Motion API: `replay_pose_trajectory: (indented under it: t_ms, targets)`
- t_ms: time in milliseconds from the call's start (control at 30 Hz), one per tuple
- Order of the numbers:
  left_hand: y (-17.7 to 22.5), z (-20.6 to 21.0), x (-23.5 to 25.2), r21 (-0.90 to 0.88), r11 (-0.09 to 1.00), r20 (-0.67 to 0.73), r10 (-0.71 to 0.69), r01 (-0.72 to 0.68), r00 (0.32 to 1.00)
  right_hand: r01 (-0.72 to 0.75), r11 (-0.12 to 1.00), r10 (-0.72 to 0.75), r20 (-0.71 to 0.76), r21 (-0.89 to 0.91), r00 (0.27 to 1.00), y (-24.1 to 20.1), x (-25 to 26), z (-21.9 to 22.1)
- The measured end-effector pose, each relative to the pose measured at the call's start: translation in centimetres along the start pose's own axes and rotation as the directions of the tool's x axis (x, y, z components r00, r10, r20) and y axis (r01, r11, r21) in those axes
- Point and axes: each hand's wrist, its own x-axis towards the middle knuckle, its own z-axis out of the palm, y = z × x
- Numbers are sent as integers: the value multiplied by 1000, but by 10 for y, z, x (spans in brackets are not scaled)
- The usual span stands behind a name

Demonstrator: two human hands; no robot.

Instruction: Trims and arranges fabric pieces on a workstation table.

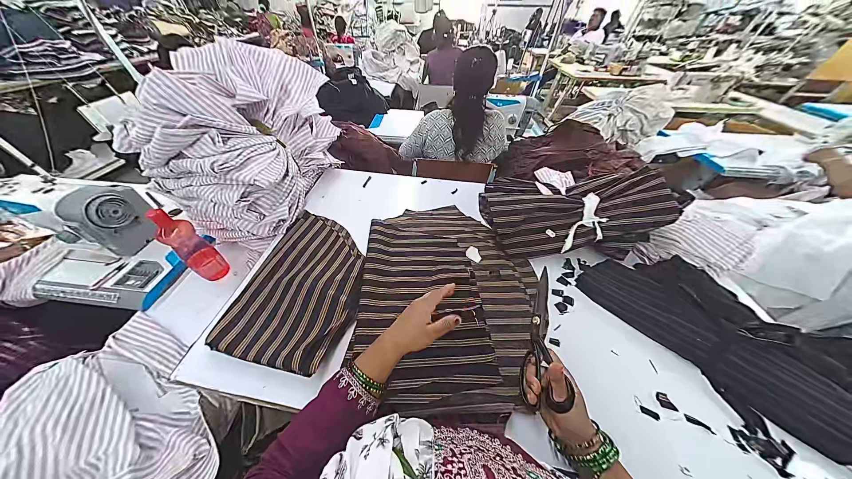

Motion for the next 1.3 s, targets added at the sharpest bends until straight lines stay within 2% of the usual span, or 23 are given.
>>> replay_pose_trajectory:
  t_ms: [33, 67, 100, 167, 233, 267, 367, 433, 567, 700, 833, 933, 967, 1000, 1067, 1100, 1233, 1300]
  targets:
    - [-1, -2, -4, 166, 983, 75, -85, 72, 994, 25, 1000, -25, 11, -9, 1000, 0, -5, -3]
    - [-3, -1, -8, 231, 967, 156, -146, 107, 977, 49, 999, -48, 16, -14, 999, 1, -10, -7]
    - [-5, 0, -12, 217, 970, 246, -161, 108, 956, 66, 998, -66, 17, -14, 998, 1, -14, -9]
    - [-10, 4, -20, 67, 996, 368, -79, 59, 927, 69, 998, -69, -1, 5, 998, 1, -18, -12]
    - [-9, 8, -23, -7, 1000, 302, 14, -13, 953, 57, 998, -56, -44, 17, 997, -1, -18, -10]
    - [-6, 8, -22, 45, 998, 230, 33, -44, 973, 47, 999, -45, -63, 21, 997, -2, -17, -8]
    - [3, 3, -11, 388, 922, 98, -27, -13, 995, 18, 998, -12, -101, 53, 995, -3, -12, -5]
    - [4, 1, 5, 540, 840, 103, -127, 52, 987, 0, 997, 8, -117, 71, 993, -4, -10, -3]
    - [-9, 14, 32, 652, 755, 183, -239, 64, 954, -1, 996, 11, -120, 84, 993, -5, -11, -3]
    - [-19, 25, 43, 655, 755, 199, -154, -14, 968, -6, 997, 16, -127, 79, 992, -4, -10, -3]
    - [-37, 28, 44, 593, 802, 83, 26, -70, 996, -26, 999, 29, -125, 26, 992, -7, -11, -4]
    - [-55, 35, 39, 549, 823, -4, 174, -143, 985, -55, 997, 60, -129, 46, 990, -10, -10, -3]
    - [-55, 37, 36, 555, 822, 9, 148, -127, 989, -56, 997, 62, -126, 51, 990, -10, -10, -2]
    - [-50, 38, 34, 587, 806, 67, 52, -82, 996, -58, 997, 64, -120, 52, 991, -10, -9, -2]
    - [-35, 42, 31, 719, 695, 212, -201, -14, 956, -66, 997, 70, -106, 47, 992, -10, -8, -2]
    - [-31, 44, 31, 756, 655, 244, -264, -12, 933, -73, 997, 77, -103, 40, 992, -11, -8, -2]
    - [-31, 46, 31, 761, 648, 258, -268, -25, 928, -112, 993, 108, -101, -35, 989, -16, -10, 1]
    - [-32, 45, 30, 741, 670, 253, -242, -27, 937, -169, 980, 166, -34, -105, 986, -21, -16, -1]
